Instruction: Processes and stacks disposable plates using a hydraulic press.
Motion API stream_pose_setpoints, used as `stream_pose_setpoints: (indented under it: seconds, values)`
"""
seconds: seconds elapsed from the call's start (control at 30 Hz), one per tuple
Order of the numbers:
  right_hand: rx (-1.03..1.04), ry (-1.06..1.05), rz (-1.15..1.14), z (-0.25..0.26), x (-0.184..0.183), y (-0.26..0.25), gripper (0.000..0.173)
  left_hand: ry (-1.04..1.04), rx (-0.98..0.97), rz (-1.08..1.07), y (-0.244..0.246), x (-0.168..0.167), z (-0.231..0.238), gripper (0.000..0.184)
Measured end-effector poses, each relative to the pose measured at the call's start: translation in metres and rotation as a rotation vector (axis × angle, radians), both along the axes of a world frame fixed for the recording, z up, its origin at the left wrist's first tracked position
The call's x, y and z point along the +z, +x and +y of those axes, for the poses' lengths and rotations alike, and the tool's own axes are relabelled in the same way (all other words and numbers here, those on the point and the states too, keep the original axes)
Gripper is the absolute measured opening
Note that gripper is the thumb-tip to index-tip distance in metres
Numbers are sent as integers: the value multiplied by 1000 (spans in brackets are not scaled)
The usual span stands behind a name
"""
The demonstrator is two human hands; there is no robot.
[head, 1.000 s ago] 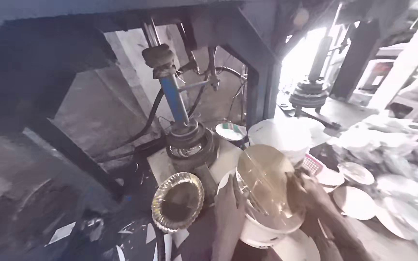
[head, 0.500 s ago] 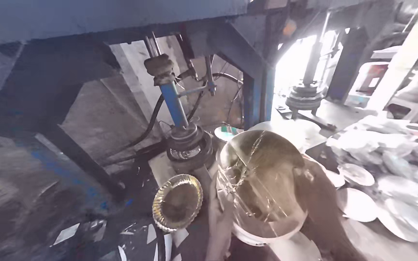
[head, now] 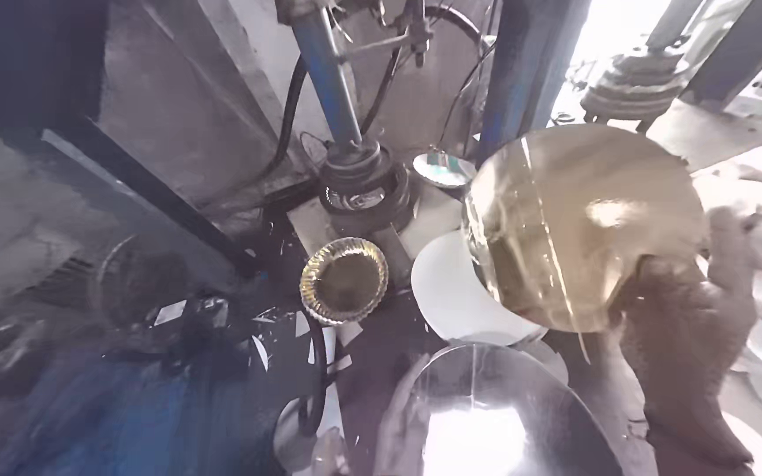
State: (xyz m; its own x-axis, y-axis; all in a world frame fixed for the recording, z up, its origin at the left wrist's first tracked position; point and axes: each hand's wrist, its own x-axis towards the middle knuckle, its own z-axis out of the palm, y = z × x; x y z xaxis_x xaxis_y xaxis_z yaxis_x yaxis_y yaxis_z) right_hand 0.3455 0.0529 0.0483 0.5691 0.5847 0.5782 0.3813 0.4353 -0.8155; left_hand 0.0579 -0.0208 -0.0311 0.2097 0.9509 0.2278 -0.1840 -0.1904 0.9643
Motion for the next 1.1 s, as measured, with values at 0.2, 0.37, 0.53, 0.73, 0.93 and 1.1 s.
stream_pose_setpoints:
  seconds: [0.2,0.37,0.53,0.73,0.93,1.1]
  values:
    - [23,-218,-304,-22,3,-11,52,-4,7,-196,0,-2,-2,37]
    - [626,-494,-341,-47,16,-12,33,-35,-25,-285,-2,2,-2,40]
    - [939,-379,-509,-37,-5,21,45,-73,-12,-196,0,16,-4,49]
    - [845,-421,-503,-47,-6,-31,36,-5,68,28,-1,40,-9,57]
    - [931,-649,-427,-52,-23,-39,45,38,154,3,-9,36,-18,49]
    - [1086,-562,-387,-2,22,-15,38,173,200,-77,-25,57,5,62]
